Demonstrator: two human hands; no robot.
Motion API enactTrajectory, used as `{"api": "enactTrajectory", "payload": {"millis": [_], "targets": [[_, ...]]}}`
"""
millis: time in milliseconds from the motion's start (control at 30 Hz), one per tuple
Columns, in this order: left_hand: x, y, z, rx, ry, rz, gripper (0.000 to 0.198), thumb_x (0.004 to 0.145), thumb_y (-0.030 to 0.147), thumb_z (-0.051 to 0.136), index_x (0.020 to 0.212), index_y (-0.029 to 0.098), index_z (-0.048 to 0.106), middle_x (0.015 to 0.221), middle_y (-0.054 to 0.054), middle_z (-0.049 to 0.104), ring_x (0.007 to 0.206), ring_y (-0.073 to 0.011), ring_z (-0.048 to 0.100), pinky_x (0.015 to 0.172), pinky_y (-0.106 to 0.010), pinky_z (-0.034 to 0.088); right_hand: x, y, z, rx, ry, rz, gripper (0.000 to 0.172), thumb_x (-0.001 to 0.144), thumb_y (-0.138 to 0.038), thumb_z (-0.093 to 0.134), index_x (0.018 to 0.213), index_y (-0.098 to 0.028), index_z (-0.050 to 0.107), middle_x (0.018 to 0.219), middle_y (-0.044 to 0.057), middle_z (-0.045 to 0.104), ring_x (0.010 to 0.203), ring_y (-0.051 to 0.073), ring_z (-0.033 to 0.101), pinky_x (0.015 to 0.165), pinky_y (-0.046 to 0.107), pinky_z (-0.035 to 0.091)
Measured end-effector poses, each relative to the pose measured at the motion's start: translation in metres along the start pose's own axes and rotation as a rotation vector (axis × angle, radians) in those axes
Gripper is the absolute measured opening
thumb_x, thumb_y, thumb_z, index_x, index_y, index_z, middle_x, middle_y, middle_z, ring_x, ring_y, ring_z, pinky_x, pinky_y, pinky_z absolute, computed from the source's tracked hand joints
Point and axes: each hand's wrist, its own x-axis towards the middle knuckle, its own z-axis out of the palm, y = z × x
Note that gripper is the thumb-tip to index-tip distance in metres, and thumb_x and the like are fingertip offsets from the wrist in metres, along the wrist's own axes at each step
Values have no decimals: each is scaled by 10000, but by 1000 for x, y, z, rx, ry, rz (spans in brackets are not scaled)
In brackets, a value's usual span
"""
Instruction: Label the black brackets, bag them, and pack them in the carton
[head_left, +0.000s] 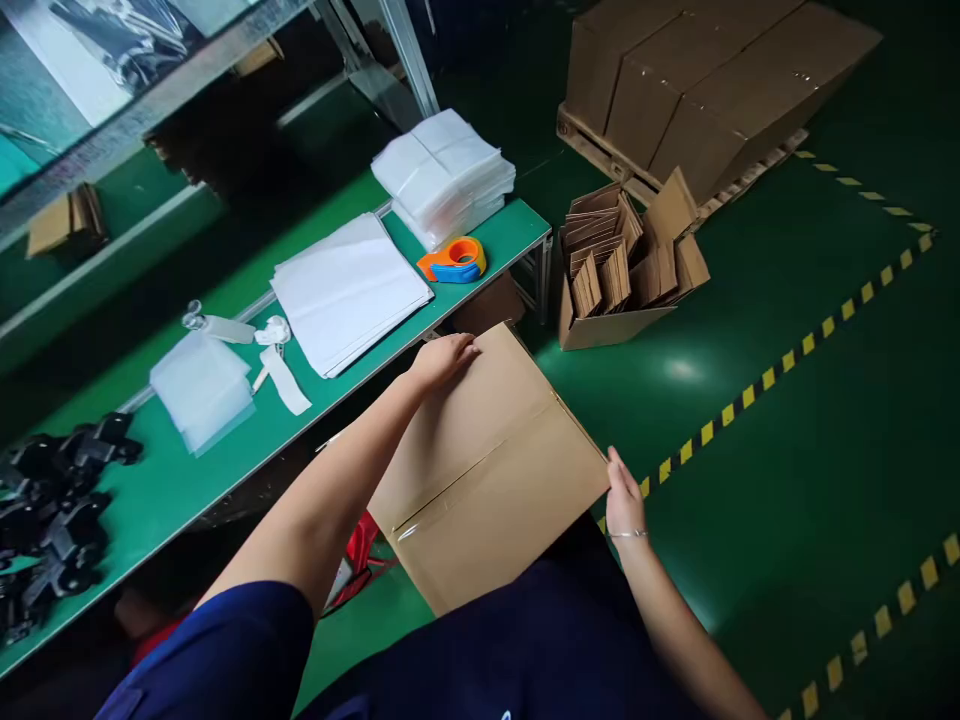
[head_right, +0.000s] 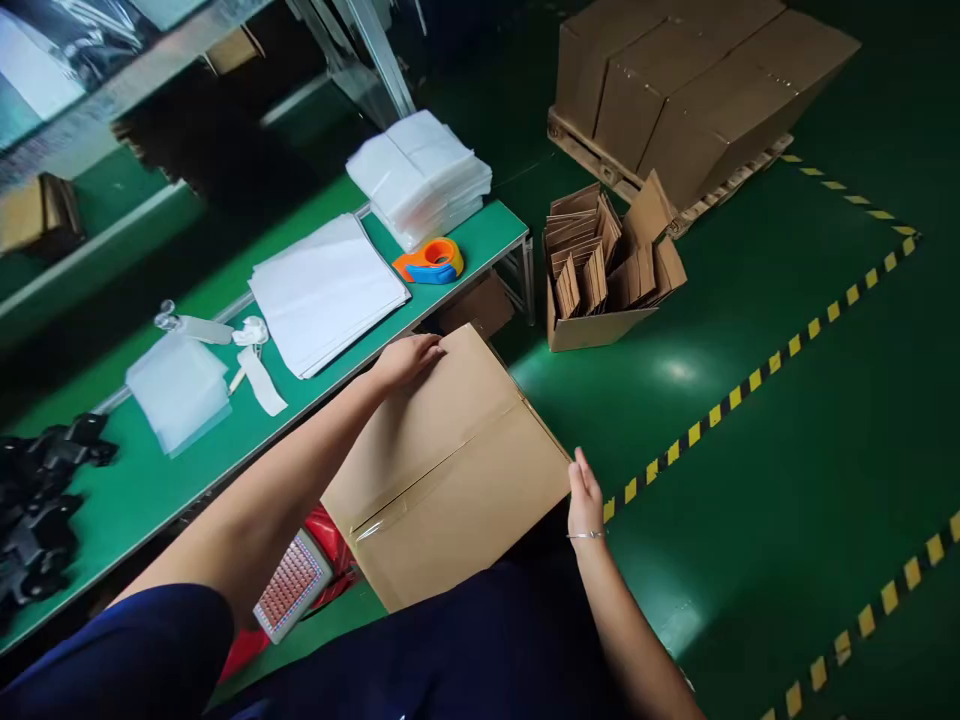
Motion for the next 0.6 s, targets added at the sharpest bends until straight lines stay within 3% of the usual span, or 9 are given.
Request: {"api": "enactTrajectory", "payload": {"millis": [100,167,300,467,600], "targets": [[-3,-3,-2,11,12,-41,367,953,434,409,1172,223,615,1221,-86,651,1146,-286,580,930,-332,440,8,-2,20,120,110,58,877,814,-686,417,1500,-153,296,1544,113,341,1429,291,313,1145,463,342],[-4,-11,-5,-7,21,-64,382,948,447,409,1173,215,613,1200,-94,660,1126,-294,588,919,-349,448,7,-5,26,178,113,89,915,769,-705,462,1462,-114,372,1488,155,425,1385,339,382,1108,499,385],[1,-29,-13,-124,52,-60,417,926,383,428,1281,192,534,1264,-90,618,1144,-258,572,958,-351,442,-5,-17,47,252,18,36,680,737,-631,593,1224,-159,639,1328,127,604,1285,321,513,1103,482,396],[14,-52,-28,-315,49,-95,510,859,442,494,1282,159,523,1209,-95,624,1077,-223,596,907,-315,480,-23,-36,77,302,-239,-3,520,770,-516,664,1206,-232,664,1360,76,584,1346,289,452,1156,477,328],[22,-64,-42,-431,-3,-144,460,767,406,582,1170,184,602,996,-48,671,857,-185,645,755,-281,516,-32,-44,86,414,-267,53,467,792,-465,670,1218,-276,654,1402,30,545,1403,267,370,1182,458,288]]}}
